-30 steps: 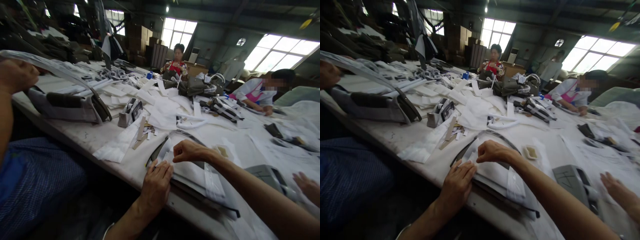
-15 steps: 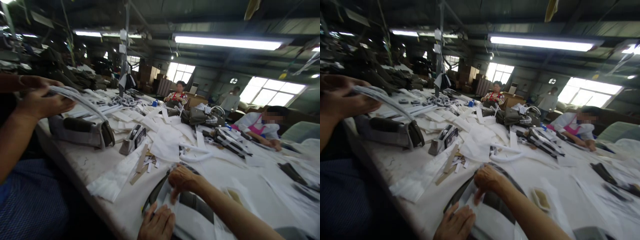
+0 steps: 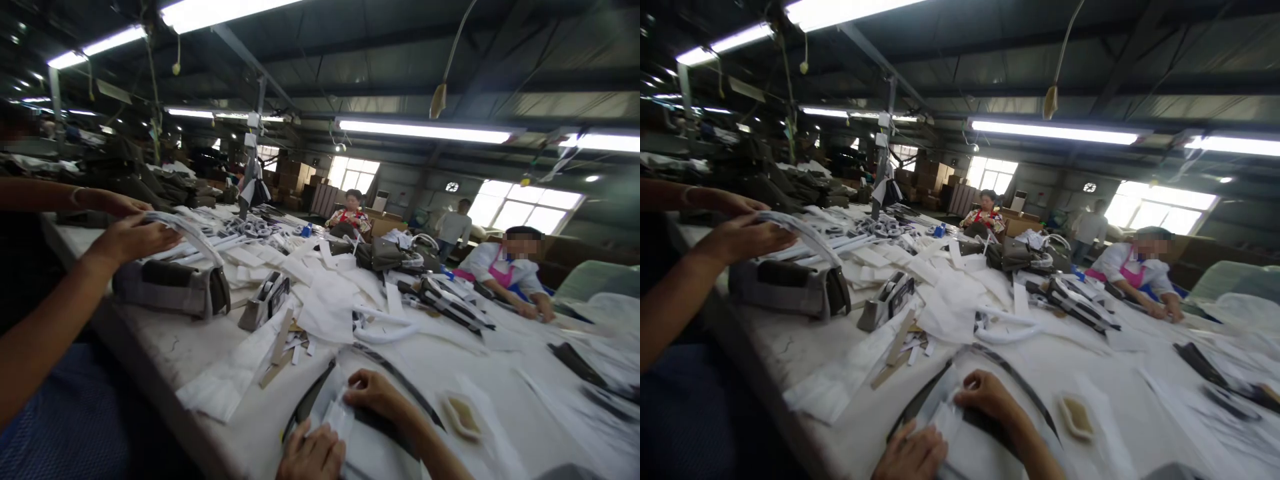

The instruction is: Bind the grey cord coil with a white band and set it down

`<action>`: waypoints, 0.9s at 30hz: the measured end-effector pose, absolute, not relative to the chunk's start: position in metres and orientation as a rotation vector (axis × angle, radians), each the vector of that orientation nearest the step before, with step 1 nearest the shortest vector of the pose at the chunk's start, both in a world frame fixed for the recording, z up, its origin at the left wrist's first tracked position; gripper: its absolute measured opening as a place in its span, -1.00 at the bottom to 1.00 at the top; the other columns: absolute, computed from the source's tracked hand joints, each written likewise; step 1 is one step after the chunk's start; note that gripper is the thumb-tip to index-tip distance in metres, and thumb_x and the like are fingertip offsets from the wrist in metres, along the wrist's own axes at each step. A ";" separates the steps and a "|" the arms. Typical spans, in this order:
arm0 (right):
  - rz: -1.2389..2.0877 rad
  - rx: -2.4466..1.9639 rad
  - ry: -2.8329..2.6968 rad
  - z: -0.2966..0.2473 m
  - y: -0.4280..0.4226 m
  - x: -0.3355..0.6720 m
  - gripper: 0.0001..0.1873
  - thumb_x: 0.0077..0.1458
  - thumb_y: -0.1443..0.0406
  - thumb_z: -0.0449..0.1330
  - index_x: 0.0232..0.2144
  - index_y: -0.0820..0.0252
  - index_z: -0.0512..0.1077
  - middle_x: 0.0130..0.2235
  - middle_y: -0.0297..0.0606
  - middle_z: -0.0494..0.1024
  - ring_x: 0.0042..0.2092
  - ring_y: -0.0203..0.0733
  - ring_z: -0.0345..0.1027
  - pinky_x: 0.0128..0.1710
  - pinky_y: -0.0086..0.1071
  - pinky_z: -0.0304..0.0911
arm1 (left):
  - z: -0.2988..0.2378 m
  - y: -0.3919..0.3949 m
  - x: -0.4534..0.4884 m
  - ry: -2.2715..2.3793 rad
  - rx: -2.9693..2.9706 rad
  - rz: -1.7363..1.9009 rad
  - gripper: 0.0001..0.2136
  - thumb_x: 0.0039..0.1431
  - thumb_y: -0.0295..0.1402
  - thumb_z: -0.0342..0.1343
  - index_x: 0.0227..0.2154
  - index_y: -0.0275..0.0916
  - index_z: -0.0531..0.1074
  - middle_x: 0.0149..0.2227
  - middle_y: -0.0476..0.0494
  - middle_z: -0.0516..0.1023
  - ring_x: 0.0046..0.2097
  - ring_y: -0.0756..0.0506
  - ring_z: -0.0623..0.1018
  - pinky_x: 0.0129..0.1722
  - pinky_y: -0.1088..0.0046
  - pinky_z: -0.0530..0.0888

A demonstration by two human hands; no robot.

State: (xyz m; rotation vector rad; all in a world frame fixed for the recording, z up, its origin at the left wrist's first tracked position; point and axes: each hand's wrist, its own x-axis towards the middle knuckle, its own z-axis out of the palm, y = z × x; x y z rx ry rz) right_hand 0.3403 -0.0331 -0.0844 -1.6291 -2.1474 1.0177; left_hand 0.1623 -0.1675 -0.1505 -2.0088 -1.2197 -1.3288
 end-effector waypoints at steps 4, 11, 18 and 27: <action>0.800 -1.658 -2.083 -0.059 -0.039 0.344 -0.66 0.00 0.08 0.17 -0.44 0.27 0.50 -0.48 -0.30 0.50 -0.40 -0.21 0.32 -0.38 -0.38 0.15 | -0.128 -0.190 0.157 -1.404 -2.356 -1.175 -0.57 0.01 -0.53 0.08 0.00 -0.16 0.39 -0.06 -0.08 0.58 0.00 -0.12 0.53 0.15 0.22 0.36; 0.752 -1.473 -2.237 -0.052 -0.085 0.327 -0.60 0.19 0.07 0.01 -0.40 0.18 0.51 -0.38 -0.26 0.54 -0.28 -0.17 0.36 -0.21 -0.35 0.17 | -0.099 -0.201 0.149 -1.519 -2.652 -1.003 -0.52 0.11 -0.55 0.04 0.12 -0.17 0.31 0.07 -0.12 0.49 0.15 -0.12 0.42 0.21 0.16 0.27; 0.836 -1.426 -2.325 -0.054 -0.087 0.329 -0.61 0.20 0.09 0.01 -0.37 0.18 0.54 -0.40 -0.28 0.56 -0.30 -0.16 0.39 -0.26 -0.37 0.20 | -0.085 -0.193 0.142 -1.514 -2.710 -1.052 -0.68 0.14 -0.36 0.22 -0.03 -0.15 0.40 -0.03 -0.09 0.55 0.02 -0.12 0.50 0.06 0.24 0.37; 0.617 -1.685 -2.336 -0.066 -0.081 0.326 -0.57 0.21 0.08 0.02 -0.06 0.22 0.49 -0.05 -0.05 0.55 -0.02 0.01 0.39 0.00 -0.20 0.14 | -0.070 -0.161 0.133 -1.886 -2.717 -1.050 -0.90 0.21 -0.38 0.14 -0.24 -0.18 0.52 -0.19 -0.06 0.57 -0.09 -0.09 0.53 -0.05 0.38 0.40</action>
